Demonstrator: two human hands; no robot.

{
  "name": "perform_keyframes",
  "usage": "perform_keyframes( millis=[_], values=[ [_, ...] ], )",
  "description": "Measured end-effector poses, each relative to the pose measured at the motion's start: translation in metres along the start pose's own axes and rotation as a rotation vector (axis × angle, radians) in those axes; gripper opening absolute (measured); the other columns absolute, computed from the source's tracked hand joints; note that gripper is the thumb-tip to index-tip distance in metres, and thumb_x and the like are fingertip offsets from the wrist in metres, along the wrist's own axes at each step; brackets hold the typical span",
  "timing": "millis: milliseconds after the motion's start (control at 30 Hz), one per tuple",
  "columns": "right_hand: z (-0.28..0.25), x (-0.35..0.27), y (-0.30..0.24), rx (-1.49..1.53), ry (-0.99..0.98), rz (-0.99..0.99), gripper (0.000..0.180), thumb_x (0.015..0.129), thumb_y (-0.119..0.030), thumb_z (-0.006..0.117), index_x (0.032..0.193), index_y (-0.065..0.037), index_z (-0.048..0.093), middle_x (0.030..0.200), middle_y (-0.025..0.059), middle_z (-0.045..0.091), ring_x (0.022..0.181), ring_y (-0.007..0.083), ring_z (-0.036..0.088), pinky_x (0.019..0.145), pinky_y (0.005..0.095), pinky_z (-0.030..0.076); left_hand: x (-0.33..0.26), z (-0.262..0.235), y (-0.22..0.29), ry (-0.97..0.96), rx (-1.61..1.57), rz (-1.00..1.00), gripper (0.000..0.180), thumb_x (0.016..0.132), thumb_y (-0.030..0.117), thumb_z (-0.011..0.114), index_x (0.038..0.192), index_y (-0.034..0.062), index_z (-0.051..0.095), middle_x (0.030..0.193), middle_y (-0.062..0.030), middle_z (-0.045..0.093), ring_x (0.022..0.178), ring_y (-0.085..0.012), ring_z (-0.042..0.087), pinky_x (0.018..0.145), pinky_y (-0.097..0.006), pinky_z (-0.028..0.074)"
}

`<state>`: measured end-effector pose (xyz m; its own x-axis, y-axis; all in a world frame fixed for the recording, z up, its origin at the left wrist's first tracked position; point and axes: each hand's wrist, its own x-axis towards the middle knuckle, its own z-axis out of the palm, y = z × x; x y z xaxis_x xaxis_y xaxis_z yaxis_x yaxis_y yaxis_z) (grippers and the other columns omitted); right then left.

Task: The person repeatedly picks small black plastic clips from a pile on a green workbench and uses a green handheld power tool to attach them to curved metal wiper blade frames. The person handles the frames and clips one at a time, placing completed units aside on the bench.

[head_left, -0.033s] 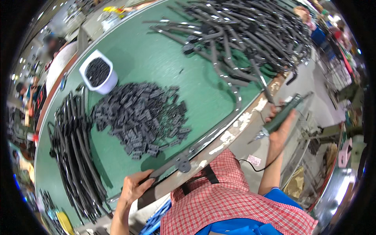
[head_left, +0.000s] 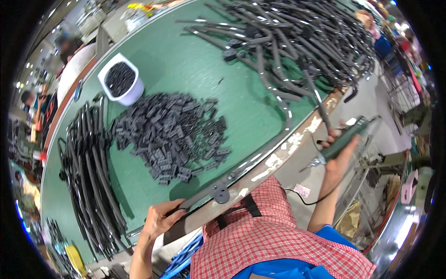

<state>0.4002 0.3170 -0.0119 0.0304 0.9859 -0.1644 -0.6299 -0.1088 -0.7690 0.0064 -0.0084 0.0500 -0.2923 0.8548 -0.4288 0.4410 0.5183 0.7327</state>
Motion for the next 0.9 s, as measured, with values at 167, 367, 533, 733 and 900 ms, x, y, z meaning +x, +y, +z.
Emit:
perform_keyframes(
  millis=[167, 367, 533, 733, 900],
  values=[
    [0.019, -0.035, -0.019, 0.013, -0.127, -0.029, 0.078, 0.085, -0.070, 0.046, 0.138, -0.014, 0.041, 0.084, 0.0071, 0.058, 0.059, 0.0107, 0.046, 0.051, 0.0242, 0.039, -0.016, 0.000, 0.000, -0.132, -0.052, 0.080, 0.030, 0.079, 0.012, 0.071, 0.107, 0.0039, 0.068, 0.087, -0.0144, 0.067, 0.074, -0.0259, 0.063, 0.067, -0.032, 0.048],
    [0.074, -0.060, 0.014, 0.039, -0.206, 0.113, 0.085, 0.082, -0.073, 0.045, 0.142, -0.012, 0.036, 0.077, 0.0056, 0.057, 0.055, 0.0131, 0.047, 0.050, 0.0283, 0.038, 0.039, 0.047, 0.006, 0.421, 0.390, 0.417, 0.036, 0.079, 0.015, 0.070, 0.115, 0.0127, 0.064, 0.081, -0.0092, 0.061, 0.068, -0.0263, 0.061, 0.061, -0.036, 0.050],
    [0.099, -0.082, 0.068, 0.140, -0.577, 0.573, 0.085, 0.082, -0.076, 0.040, 0.141, -0.014, 0.038, 0.071, 0.0088, 0.056, 0.053, 0.0153, 0.049, 0.050, 0.0302, 0.042, 0.058, 0.068, 0.014, 0.547, 0.407, 0.505, 0.041, 0.077, 0.013, 0.071, 0.118, 0.0128, 0.063, 0.079, -0.0081, 0.060, 0.067, -0.0252, 0.059, 0.059, -0.036, 0.049],
    [0.122, -0.099, 0.101, -0.045, -0.579, 0.578, 0.087, 0.086, -0.073, 0.039, 0.146, -0.011, 0.028, 0.077, 0.0084, 0.059, 0.055, 0.0131, 0.051, 0.053, 0.0296, 0.043, 0.058, 0.048, 0.025, 0.382, 0.295, 0.508, 0.034, 0.083, 0.021, 0.067, 0.114, 0.0078, 0.063, 0.093, -0.0130, 0.063, 0.081, -0.0308, 0.062, 0.070, -0.039, 0.051],
    [0.126, -0.104, 0.094, -0.109, -0.543, 0.592, 0.089, 0.084, -0.076, 0.037, 0.146, -0.012, 0.027, 0.072, 0.0054, 0.057, 0.052, 0.0114, 0.048, 0.051, 0.0283, 0.041, 0.116, 0.006, 0.047, 0.204, 0.419, 0.660, 0.035, 0.076, 0.012, 0.070, 0.110, 0.0070, 0.064, 0.110, -0.0136, 0.059, 0.106, -0.0298, 0.057, 0.086, -0.040, 0.047]
  ],
)
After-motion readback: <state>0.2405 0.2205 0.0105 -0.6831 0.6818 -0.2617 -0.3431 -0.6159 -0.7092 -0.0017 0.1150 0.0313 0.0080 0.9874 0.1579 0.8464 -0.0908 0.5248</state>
